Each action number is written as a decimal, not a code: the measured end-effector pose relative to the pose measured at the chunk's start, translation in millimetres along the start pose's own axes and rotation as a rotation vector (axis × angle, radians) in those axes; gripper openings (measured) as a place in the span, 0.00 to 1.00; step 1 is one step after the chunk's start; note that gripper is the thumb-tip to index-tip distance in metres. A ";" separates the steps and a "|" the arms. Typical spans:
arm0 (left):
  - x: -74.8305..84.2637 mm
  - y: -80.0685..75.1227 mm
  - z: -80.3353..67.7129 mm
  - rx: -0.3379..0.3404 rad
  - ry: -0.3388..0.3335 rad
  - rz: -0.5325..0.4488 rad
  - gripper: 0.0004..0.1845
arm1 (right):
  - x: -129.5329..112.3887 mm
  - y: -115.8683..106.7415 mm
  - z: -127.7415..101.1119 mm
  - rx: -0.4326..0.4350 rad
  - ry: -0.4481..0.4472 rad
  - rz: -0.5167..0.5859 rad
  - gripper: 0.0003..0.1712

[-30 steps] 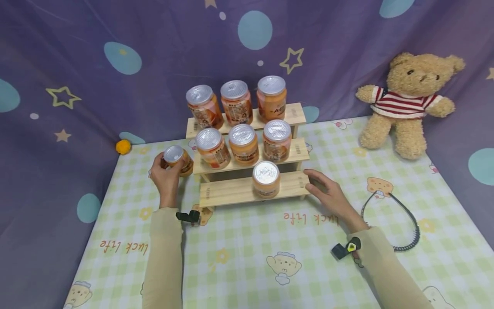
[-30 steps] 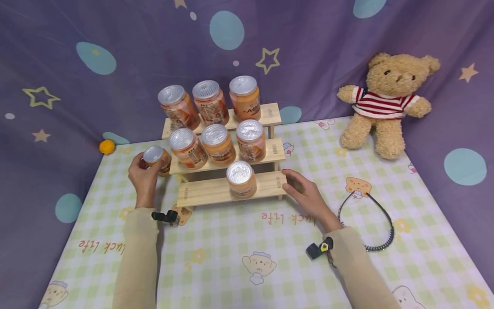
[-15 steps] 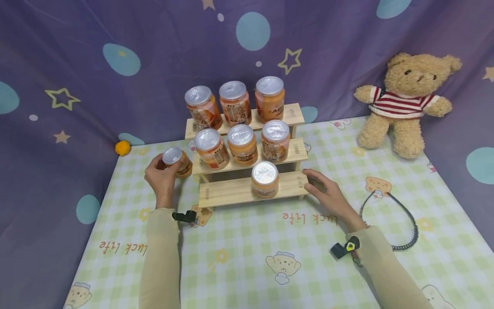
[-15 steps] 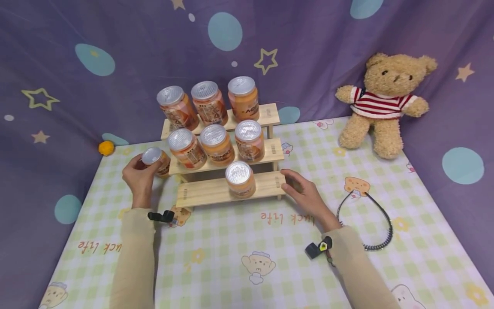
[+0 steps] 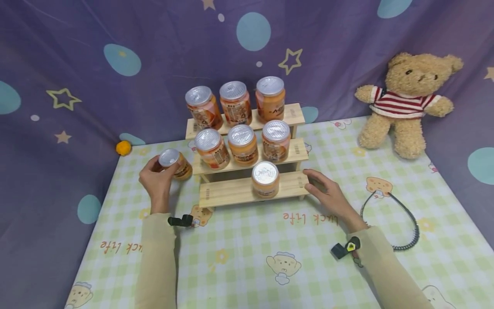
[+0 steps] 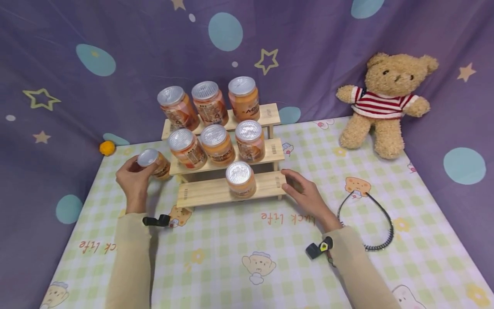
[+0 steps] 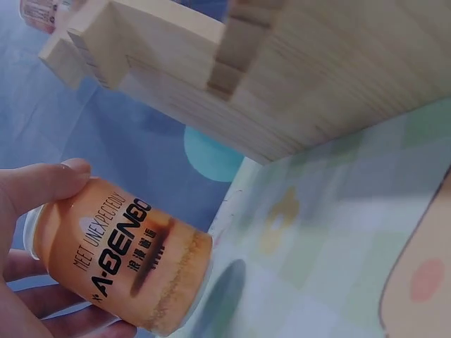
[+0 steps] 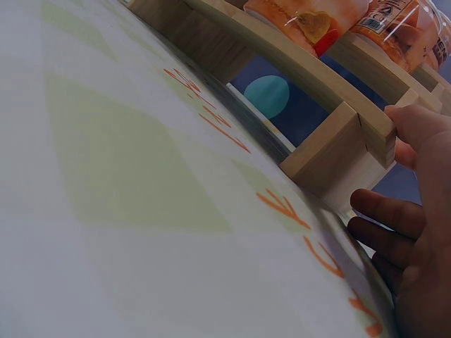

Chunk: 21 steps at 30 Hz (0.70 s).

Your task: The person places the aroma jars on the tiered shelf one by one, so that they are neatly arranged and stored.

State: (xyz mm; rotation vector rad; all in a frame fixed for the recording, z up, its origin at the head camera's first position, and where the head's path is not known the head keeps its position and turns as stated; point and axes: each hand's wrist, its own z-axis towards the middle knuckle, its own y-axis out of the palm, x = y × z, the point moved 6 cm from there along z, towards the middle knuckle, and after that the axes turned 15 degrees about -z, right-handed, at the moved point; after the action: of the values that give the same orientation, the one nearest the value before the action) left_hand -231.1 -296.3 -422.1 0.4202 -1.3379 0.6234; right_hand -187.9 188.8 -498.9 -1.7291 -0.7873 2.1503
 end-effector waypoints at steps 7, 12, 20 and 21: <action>16.1 -8.2 -7.1 0.006 0.032 -0.022 0.28 | -1.0 -0.4 0.4 -0.003 0.005 -0.013 0.27; 28.0 -13.6 -11.5 -0.012 0.035 -0.021 0.29 | -0.3 -0.2 0.3 -0.002 0.003 -0.007 0.27; 46.5 -23.9 -21.2 -0.031 -0.005 0.005 0.31 | 0.4 0.0 -0.2 0.002 -0.002 -0.014 0.26; 48.9 -25.0 -22.4 -0.034 -0.010 -0.002 0.31 | 0.2 0.2 -0.3 0.003 -0.004 -0.016 0.26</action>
State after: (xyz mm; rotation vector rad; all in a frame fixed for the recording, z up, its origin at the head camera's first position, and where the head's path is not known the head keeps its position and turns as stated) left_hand -192.8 -293.2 -377.0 0.3980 -1.3557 0.5969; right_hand -187.6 188.8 -499.2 -1.7118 -0.7960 2.1442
